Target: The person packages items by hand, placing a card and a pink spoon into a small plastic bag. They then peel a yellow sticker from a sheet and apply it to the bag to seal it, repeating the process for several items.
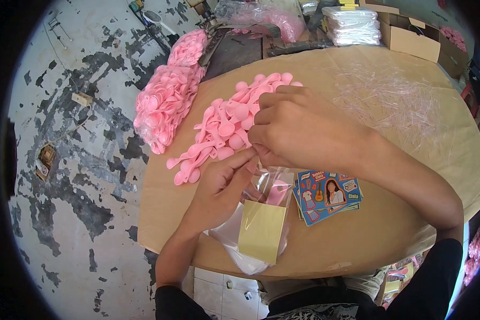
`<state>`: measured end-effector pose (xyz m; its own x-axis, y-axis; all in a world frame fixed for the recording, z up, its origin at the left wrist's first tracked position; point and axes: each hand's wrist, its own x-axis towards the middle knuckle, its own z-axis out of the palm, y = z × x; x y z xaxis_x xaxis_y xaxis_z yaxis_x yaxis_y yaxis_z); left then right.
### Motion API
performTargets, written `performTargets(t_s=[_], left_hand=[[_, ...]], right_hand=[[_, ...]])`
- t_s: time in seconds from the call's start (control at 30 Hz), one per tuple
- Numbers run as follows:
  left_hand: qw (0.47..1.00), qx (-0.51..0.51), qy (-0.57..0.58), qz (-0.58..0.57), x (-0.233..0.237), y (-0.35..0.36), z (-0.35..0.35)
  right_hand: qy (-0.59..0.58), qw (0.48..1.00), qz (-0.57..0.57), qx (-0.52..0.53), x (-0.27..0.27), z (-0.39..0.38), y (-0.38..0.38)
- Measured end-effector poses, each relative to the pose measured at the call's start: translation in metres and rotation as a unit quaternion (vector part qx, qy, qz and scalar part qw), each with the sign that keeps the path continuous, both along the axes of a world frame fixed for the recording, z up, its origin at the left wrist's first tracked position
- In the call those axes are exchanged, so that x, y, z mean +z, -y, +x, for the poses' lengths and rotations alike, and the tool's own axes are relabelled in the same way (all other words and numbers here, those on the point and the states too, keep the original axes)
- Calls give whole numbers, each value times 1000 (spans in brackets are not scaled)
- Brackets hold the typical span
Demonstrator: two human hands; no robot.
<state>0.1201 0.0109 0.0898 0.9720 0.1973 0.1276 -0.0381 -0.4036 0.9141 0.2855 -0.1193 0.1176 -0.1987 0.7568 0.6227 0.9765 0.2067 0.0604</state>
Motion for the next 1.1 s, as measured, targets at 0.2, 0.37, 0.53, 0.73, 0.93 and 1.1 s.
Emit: performTargets(t_s=[0.2,0.37,0.53,0.73,0.93,1.1], left_hand=[[1000,-8,25,0,-7,-3,1],[973,1,39,-227,12,-21,6],[972,70,109,-194,1,-46,16],[960,80,148,-222,8,-36,18],[962,81,204,-164,4,-25,18],[950,-21,58,-305,3,-37,17]], right_hand=[[-149,987,26,-63,1,1,-2],[-349,937,-12,33,58,43,30],[-439,851,-289,-28,38,123,50],[-192,957,-13,-219,6,130,27],[-403,880,-252,-2,3,11,-4],[-541,827,-139,64,-14,2,-12]])
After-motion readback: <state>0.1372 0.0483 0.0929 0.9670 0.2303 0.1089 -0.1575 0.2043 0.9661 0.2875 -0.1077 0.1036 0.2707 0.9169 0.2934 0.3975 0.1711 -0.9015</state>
